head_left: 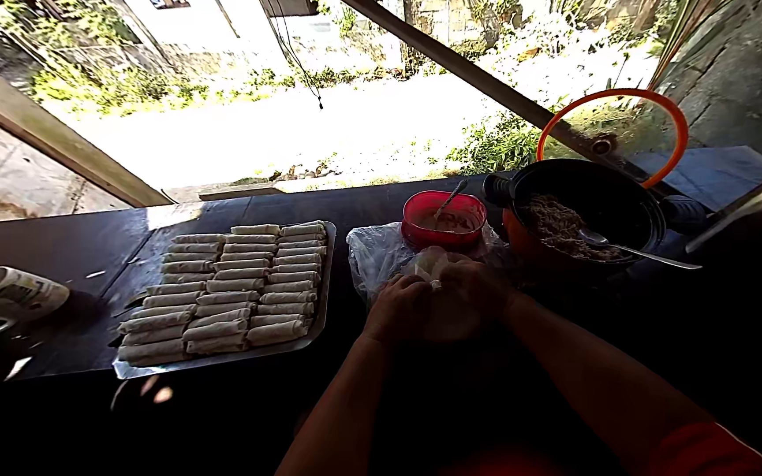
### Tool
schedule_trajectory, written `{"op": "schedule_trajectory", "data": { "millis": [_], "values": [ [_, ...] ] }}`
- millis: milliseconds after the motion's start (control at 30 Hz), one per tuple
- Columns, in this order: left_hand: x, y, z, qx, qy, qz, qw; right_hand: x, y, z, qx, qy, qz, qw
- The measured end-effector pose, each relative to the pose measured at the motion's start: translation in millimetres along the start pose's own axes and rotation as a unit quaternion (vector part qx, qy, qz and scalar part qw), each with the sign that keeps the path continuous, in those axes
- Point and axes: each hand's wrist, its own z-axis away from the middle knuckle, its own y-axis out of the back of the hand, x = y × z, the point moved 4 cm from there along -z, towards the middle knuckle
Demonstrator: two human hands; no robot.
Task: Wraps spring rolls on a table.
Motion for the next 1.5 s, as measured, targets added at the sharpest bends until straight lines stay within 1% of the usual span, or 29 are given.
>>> {"op": "schedule_trajectory", "data": {
  "millis": [100, 200, 267, 333, 533, 667, 767, 833, 967, 1167, 1300, 1333, 1400, 1500],
  "values": [
    [3.1, 2.9, -2.1, -0.006, 0.007, -0.009, 1.0, -0.4, -0.7, -2.4, -0.009, 0.012, 0.023, 1.0],
    [4.2, 3.9, -4.4, -0.008, 0.006, -0.028, 1.0, -0.3, -2.5, -1.4, -0.013, 0.051, 0.049, 0.997],
    [3.6, 2.2, -5.5, -0.005, 0.005, -0.023, 1.0, 0.2, -2.7, -0.1, -0.018, 0.073, 0.057, 0.996],
    [1.7, -0.8, -6.5, 0.0, 0.019, -0.006, 1.0, -0.1, -2.5, 0.2, -0.022, 0.076, 0.055, 0.995],
    [2.6, -0.6, -11.9, 0.002, 0.064, 0.053, 0.997, -1.5, -5.0, -0.2, -0.024, 0.053, 0.069, 0.996],
    [7.3, -1.7, -11.2, 0.011, 0.02, 0.023, 0.999, -2.0, -4.9, -2.9, -0.043, 0.037, 0.072, 0.996],
    [11.1, -0.4, -12.3, -0.016, 0.021, 0.005, 1.0, -1.5, -4.2, -4.8, -0.042, 0.026, 0.067, 0.997],
    [11.3, -1.1, -13.6, -0.013, 0.022, -0.007, 1.0, -1.1, -3.4, -5.8, -0.052, 0.013, 0.057, 0.997],
    [8.3, -4.6, -16.2, 0.005, 0.044, -0.01, 0.999, -0.3, -3.6, -7.0, -0.06, 0.005, 0.065, 0.996],
    [3.6, -4.9, -22.9, -0.04, 0.092, 0.018, 0.995, 3.1, -6.1, -10.0, -0.063, 0.011, 0.059, 0.996],
    [0.1, -2.3, -31.3, -0.066, 0.129, 0.055, 0.988, 5.2, -3.9, -20.3, -0.107, -0.023, 0.028, 0.994],
    [0.3, -0.8, -32.4, -0.061, 0.139, 0.068, 0.986, 6.0, -3.1, -23.3, -0.121, -0.03, 0.024, 0.992],
    [-0.1, 0.2, -31.4, -0.02, 0.141, 0.087, 0.986, 6.4, -1.0, -29.6, -0.153, -0.042, 0.021, 0.987],
    [6.8, -0.6, -25.8, 0.041, 0.074, 0.042, 0.996, 7.1, 0.8, -37.7, -0.186, -0.057, 0.026, 0.981]
  ]
}}
